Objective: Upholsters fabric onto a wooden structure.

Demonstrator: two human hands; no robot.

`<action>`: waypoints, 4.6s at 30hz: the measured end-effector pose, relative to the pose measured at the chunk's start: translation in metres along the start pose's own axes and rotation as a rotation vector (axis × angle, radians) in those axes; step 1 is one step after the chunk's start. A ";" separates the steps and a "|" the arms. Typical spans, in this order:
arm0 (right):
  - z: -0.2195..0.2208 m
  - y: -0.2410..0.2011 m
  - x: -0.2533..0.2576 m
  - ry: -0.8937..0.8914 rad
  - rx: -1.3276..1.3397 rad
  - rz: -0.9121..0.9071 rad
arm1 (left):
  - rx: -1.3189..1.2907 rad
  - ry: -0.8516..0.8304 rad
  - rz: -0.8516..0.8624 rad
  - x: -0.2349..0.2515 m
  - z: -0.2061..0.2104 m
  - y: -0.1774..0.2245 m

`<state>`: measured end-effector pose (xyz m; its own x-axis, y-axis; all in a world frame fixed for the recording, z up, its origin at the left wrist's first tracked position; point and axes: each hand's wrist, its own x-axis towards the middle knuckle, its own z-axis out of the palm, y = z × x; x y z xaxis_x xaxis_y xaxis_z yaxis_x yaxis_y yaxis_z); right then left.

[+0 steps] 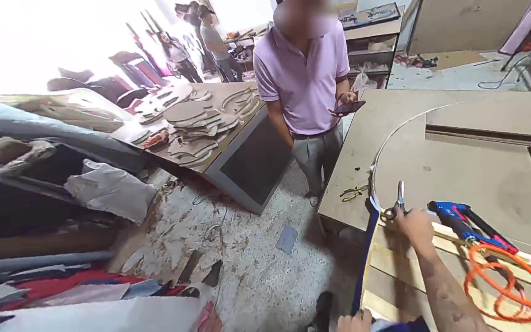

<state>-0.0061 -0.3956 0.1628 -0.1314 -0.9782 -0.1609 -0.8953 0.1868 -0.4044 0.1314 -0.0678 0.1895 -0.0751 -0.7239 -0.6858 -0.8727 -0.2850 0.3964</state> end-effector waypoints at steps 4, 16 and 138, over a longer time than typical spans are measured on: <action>-0.036 0.084 0.030 0.195 0.049 0.020 | 0.086 0.045 -0.036 0.004 0.017 -0.018; -0.138 0.145 -0.051 0.004 -0.187 -0.201 | 0.161 -0.043 -0.052 -0.010 0.005 -0.014; -0.062 0.080 -0.250 -0.625 1.242 0.093 | 0.393 0.063 0.345 0.017 -0.012 -0.006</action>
<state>-0.0708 -0.1413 0.2264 0.3352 -0.8172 -0.4688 0.1085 0.5278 -0.8424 0.1408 -0.0857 0.1831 -0.3715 -0.7737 -0.5132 -0.9184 0.2253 0.3252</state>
